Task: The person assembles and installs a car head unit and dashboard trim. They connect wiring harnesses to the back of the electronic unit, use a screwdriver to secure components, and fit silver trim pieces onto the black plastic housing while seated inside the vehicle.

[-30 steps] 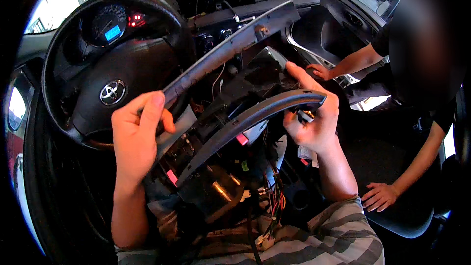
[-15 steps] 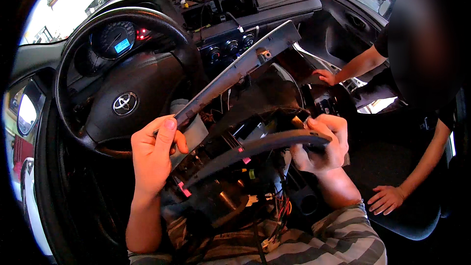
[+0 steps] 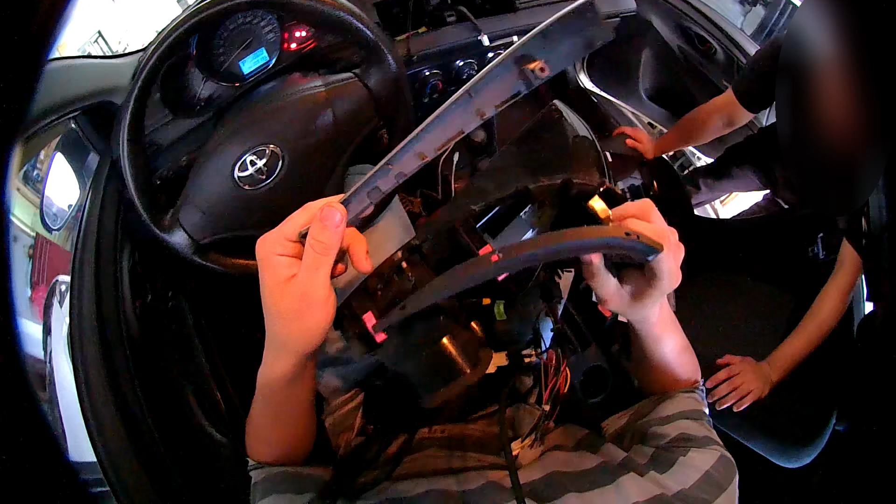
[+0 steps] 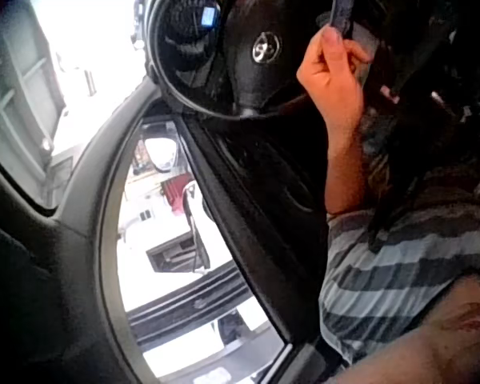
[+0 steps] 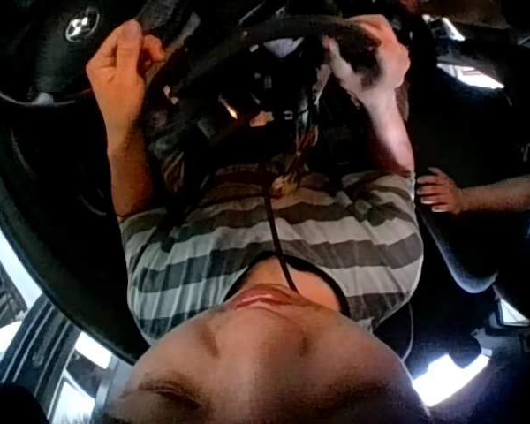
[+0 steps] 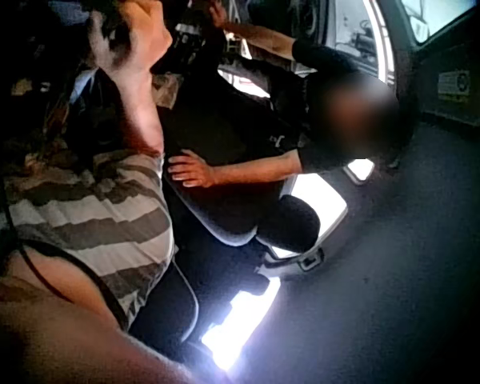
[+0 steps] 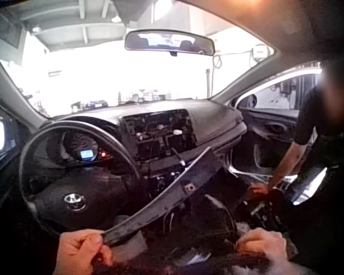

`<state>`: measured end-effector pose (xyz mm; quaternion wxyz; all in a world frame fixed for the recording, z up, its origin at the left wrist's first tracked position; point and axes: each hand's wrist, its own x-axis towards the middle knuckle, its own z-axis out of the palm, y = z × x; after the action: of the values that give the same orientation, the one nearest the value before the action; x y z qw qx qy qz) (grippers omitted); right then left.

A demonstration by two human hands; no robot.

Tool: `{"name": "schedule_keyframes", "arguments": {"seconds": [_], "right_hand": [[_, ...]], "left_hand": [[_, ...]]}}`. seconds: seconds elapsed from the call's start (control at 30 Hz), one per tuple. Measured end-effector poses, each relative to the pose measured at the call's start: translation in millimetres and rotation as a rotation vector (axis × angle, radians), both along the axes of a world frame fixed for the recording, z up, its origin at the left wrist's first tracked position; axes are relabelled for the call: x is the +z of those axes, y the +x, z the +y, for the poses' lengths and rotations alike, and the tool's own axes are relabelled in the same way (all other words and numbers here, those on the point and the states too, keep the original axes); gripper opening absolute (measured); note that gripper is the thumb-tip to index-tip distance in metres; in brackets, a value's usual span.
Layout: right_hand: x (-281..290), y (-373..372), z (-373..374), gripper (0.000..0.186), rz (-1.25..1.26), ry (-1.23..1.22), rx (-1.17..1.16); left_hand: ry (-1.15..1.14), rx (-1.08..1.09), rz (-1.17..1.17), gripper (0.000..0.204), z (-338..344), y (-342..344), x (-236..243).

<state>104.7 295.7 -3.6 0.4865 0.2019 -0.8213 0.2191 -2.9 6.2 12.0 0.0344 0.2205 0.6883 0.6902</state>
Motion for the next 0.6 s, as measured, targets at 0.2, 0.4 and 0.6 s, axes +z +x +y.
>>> {"name": "schedule_keyframes", "arguments": {"seconds": [0.2,0.4,0.6], "right_hand": [[2,-1,-1,0.03,0.015,0.047,0.039],[-1,7,-3,0.024,0.026,0.026,0.095],[1,12,-1,0.02,-0.052,0.059,0.025]], "left_hand": [[0.099,-0.03,0.042,0.024,9,13,0],[0.039,0.025,0.061,0.029,9,15,-4],[0.089,-0.001,0.061,0.029,9,15,-7]]}}
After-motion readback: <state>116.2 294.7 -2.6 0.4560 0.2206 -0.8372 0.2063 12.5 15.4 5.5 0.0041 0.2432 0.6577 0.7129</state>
